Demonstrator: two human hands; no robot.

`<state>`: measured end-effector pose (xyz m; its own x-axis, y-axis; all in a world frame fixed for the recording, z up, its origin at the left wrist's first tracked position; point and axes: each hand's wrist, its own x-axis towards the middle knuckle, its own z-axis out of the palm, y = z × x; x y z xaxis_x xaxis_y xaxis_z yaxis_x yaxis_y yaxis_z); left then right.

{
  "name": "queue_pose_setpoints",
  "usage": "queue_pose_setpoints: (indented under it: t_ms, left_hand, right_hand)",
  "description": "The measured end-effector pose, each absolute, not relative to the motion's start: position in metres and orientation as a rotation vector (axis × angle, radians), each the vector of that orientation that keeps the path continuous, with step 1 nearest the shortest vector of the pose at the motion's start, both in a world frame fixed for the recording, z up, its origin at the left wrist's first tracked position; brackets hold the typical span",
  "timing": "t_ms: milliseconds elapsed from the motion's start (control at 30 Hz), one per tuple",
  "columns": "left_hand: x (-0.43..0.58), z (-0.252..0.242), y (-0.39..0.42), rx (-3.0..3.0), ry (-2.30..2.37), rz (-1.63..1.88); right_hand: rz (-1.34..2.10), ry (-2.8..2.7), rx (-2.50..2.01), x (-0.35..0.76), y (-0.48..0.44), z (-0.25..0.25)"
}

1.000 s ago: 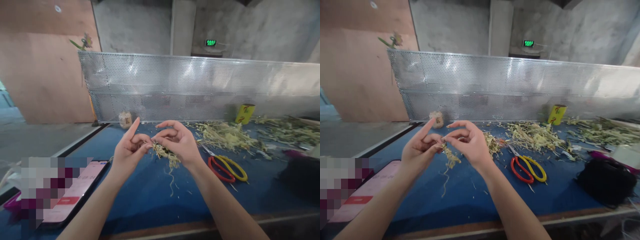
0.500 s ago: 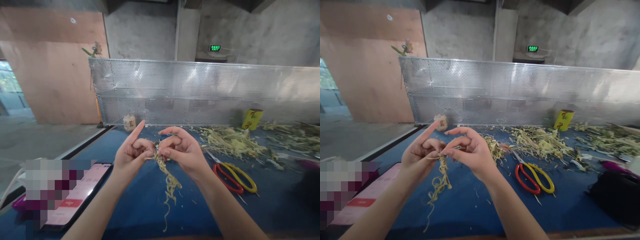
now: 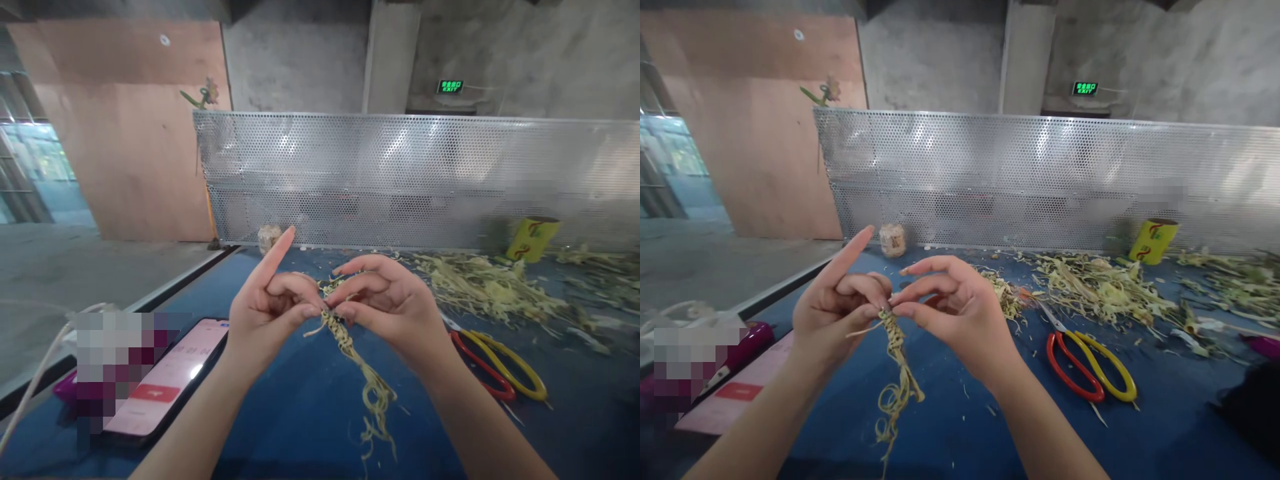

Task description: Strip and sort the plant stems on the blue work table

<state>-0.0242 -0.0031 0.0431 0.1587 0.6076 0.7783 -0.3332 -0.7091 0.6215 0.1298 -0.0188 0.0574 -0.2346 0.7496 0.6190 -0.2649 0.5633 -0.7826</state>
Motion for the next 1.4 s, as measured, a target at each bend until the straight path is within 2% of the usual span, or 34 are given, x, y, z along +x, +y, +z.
queue_pose_setpoints:
  t_ms: [533, 1000, 1400]
  left_hand:
    - [-0.024, 0.041, 0.0, 1.659, 0.275, 1.639]
    - [-0.022, 0.044, -0.005, 1.779, 0.311, 1.673]
    - [-0.024, 0.041, 0.001, 1.752, 0.268, 1.589]
  right_hand:
    - [0.785, -1.595, -0.35, 0.132, -0.024, 0.056]
    - [0.826, -1.636, -0.488, 0.135, -0.022, 0.058]
    - [0.584, -1.829, -0.591, 0.144, -0.027, 0.059]
